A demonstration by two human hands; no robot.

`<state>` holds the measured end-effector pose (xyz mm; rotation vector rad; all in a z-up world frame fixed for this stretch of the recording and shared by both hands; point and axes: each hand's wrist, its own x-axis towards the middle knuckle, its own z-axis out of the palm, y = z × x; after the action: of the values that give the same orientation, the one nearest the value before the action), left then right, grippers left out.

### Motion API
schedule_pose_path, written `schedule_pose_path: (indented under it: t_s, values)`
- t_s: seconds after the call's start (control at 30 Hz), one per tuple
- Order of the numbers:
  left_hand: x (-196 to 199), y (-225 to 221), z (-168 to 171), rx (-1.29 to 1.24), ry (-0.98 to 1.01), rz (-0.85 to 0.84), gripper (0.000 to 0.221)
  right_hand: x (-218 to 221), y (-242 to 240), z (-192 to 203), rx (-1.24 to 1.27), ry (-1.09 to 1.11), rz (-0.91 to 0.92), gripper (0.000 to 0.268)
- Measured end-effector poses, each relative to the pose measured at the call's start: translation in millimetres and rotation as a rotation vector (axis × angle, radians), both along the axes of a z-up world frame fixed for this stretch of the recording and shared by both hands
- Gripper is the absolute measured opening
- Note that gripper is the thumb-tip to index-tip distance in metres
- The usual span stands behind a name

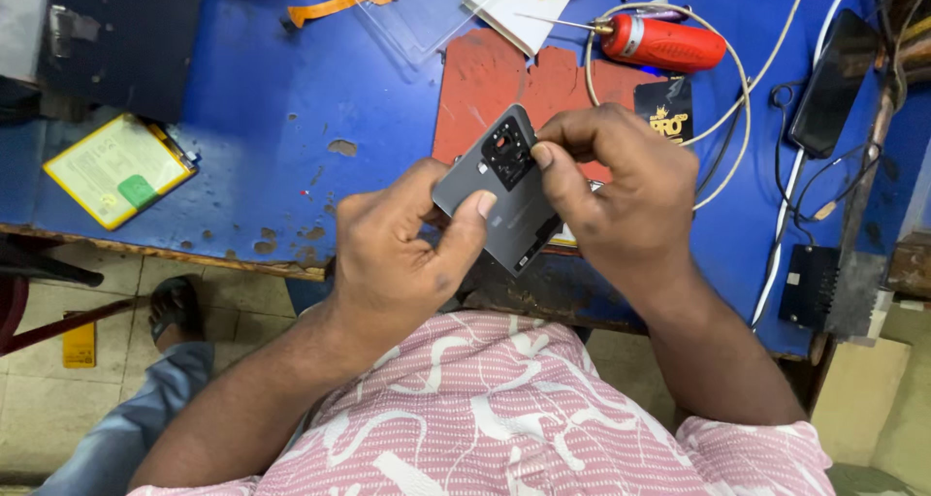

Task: The person applies adhesive to the back cover of a smartphone, aligns and presses the back cover onto the phone body, then secures the assembly with rubber bands. The phone screen is briefly shown powered on during the process.

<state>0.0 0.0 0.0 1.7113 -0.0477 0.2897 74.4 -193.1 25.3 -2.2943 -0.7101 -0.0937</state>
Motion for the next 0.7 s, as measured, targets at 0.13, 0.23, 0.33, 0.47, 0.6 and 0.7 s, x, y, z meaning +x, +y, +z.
schedule_pose_path:
  t_s: [0.13,0.23,0.33,0.47,0.6,0.7]
  values:
    - [-3.6,-1.2,1.3,0.013,0.006,0.013,0.009,-0.8,1.8,-7.6,-0.225,-0.491,0.142,0.017]
    - [-5.6,-2.8,1.7,-0.012,0.044,0.020,0.009,2.6,-1.9,-11.8,-0.290,-0.583,0.148,0.017]
    - [-5.7,-3.3,0.4,-0.062,0.054,0.013,0.010,13.0,-7.9,-12.1,-0.276,-0.568,0.073,0.011]
    - [-6.0,-1.2,-2.5,-0.098,0.055,0.009,0.010,35.2,-12.4,0.0,-0.381,-0.548,-0.091,0.025]
    - [-4.4,-2.9,-1.9,-0.114,0.075,0.001,0.007,24.6,-9.7,15.0,0.007,-0.132,0.138,0.014]
    - [-4.0,-5.3,-0.7,-0.098,0.054,-0.008,0.006,10.4,-1.9,12.6,0.176,0.089,0.127,0.012]
